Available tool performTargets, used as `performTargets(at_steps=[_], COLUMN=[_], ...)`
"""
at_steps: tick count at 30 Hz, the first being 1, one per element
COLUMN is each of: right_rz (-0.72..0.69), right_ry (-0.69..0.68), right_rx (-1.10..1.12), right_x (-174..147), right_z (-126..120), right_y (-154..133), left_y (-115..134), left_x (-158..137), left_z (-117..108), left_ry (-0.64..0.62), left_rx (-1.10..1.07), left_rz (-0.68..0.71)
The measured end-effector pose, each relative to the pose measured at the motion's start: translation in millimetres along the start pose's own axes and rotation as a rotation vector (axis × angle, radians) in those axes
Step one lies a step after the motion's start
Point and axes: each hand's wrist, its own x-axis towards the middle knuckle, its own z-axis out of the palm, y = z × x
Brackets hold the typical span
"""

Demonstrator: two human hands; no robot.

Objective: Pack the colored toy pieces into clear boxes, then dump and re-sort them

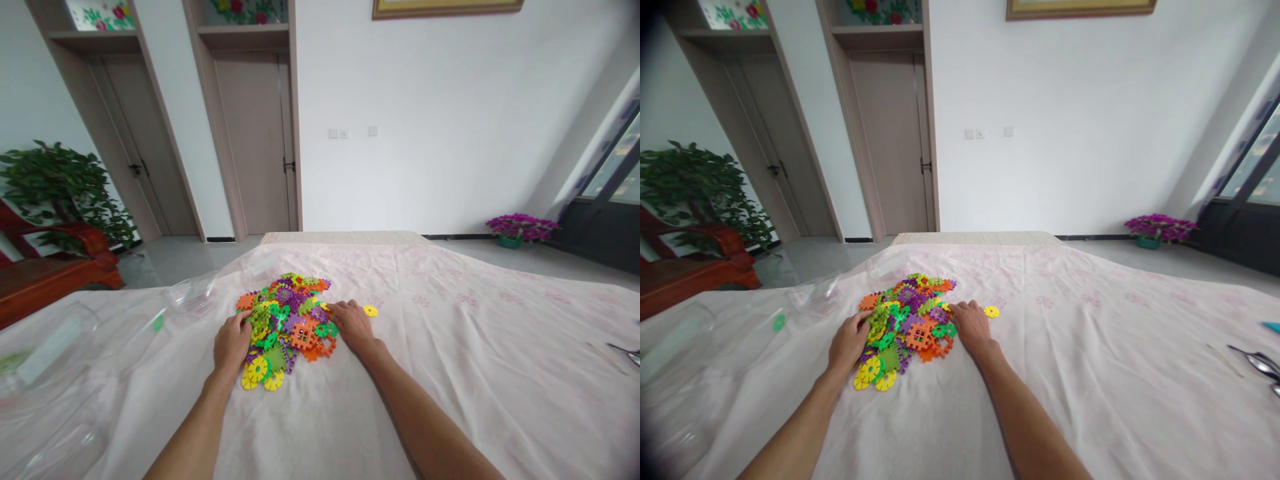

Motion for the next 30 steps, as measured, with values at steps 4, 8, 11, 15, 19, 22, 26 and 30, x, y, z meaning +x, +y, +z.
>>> performTargets(at_steps=[4,8,11,15,19,22,26,30], right_rz=[0.052,0.101,0.131,0.189,0.224,0.204,0.075,-0.002], right_ry=[0.016,0.023,0.024,0.042,0.052,0.095,0.088,-0.026], right_rx=[-0.011,0.005,0.029,-0.002,-0.05,-0.036,0.073,0.109], right_x=[1,0,-2,-4,-7,-11,-13,-11], right_z=[2,3,5,7,5,3,4,4], right_y=[-2,-1,1,-1,-2,-1,3,7], left_y=[-1,-3,-3,-4,-4,-5,-4,-4], left_x=[1,2,3,2,3,3,2,2], left_z=[1,2,3,3,4,4,3,3], left_ry=[-0.003,-0.005,-0.004,-0.004,-0.006,-0.002,0.001,0.005], left_rx=[-0.006,-0.006,-0.006,-0.015,-0.021,-0.02,-0.012,-0.018], left_rz=[0.009,0.004,0.005,0.009,-0.002,0.001,0.005,0.016])
